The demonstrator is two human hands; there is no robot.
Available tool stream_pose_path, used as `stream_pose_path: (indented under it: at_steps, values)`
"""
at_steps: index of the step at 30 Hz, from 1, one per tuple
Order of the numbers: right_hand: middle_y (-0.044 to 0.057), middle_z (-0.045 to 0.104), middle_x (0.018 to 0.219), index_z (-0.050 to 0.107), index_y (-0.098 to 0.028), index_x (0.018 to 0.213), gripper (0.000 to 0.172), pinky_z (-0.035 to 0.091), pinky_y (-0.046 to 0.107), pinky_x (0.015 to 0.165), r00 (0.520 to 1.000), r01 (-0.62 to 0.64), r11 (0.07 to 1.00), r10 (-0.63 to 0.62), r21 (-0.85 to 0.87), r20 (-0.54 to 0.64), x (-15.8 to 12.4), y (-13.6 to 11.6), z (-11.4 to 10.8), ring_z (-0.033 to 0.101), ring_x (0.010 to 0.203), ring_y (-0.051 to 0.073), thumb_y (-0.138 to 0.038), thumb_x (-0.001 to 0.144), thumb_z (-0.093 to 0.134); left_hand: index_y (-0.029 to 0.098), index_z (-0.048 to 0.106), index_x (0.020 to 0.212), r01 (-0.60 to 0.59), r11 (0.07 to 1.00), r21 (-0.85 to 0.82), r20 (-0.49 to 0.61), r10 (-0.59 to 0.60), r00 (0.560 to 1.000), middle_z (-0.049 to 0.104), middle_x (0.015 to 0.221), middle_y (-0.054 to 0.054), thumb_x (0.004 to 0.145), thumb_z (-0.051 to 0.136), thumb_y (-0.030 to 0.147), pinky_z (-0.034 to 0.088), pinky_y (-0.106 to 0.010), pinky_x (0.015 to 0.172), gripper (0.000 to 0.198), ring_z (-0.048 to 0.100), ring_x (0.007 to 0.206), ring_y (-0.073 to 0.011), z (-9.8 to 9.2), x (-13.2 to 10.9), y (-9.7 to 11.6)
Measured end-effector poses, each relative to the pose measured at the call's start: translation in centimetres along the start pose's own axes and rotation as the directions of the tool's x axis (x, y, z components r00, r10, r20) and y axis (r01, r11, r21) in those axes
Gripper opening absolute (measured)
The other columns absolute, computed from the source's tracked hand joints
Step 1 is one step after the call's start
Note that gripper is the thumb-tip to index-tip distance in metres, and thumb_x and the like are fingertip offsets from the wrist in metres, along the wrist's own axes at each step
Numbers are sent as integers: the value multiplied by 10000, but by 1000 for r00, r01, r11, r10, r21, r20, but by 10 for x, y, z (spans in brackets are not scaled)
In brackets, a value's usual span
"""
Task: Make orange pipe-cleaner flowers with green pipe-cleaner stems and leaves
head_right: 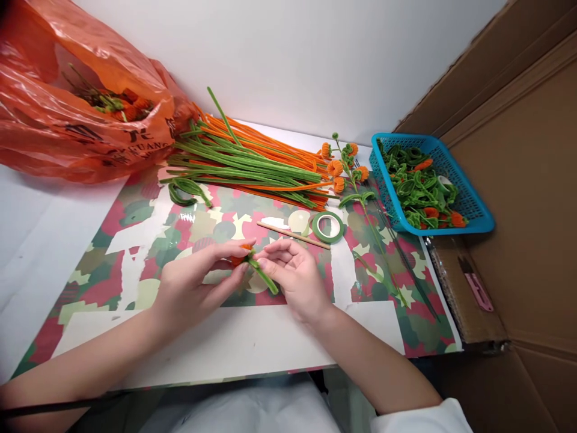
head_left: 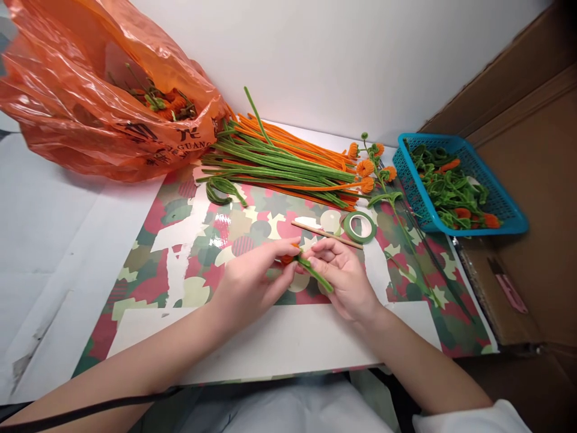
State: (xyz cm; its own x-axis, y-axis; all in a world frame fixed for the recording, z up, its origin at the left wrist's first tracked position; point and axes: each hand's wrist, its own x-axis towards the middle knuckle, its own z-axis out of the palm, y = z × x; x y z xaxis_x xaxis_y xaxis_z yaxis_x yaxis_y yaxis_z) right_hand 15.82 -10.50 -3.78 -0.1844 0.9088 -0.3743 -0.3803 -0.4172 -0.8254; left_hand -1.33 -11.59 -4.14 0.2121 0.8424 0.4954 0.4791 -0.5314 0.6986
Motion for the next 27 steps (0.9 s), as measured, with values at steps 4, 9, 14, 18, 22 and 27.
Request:
stream_pose_path:
  at_steps: [4,9,14,18,22,27]
  values:
    - [-54,639,663,605,-175,739,332,524,164,539,981,-189,980,187,67,43,1,-2,-1,617,569,64,-288,598,884,208,621,1003,-106,992,73,-27,108,994,765,1036,-45,860,586,91,625,-246,782,188,752,883,-177,1,0,-1]
    - [-30,652,640,594,-160,797,308,514,166,507,868,-452,885,409,107,282,0,-6,-3,607,511,65,-333,677,819,221,614,1012,-164,982,95,-43,168,985,753,1104,-52,851,581,56,618,-252,826,233,744,946,-190,1,0,-1]
    - [-24,649,666,605,-151,876,224,514,168,501,778,-562,819,475,117,412,1,-12,-7,601,522,67,-231,717,742,213,593,1043,-237,964,122,-29,242,970,753,1103,-73,854,571,41,617,-247,787,256,741,957,-197,0,-1,-3]
    - [-61,572,633,591,-162,867,154,526,172,515,743,-583,806,478,103,469,1,-16,-10,480,447,30,-230,766,685,213,587,1065,-255,958,132,-16,259,966,745,1128,-79,878,548,65,615,-256,797,241,745,940,-190,0,-1,-4]
    - [-101,468,579,593,-164,892,132,534,159,537,691,-610,789,485,73,536,3,-16,-12,270,371,2,-268,838,655,205,578,1074,-276,951,139,-10,280,960,736,1147,-99,878,556,62,611,-259,806,243,744,938,-185,0,0,-4]
    - [-137,326,495,609,-160,870,237,506,139,504,679,-600,800,494,22,543,4,-15,-13,134,365,14,-388,862,673,182,574,1057,-301,945,126,-6,304,953,736,1134,-126,853,584,20,604,-247,801,261,736,963,-185,-1,0,-3]
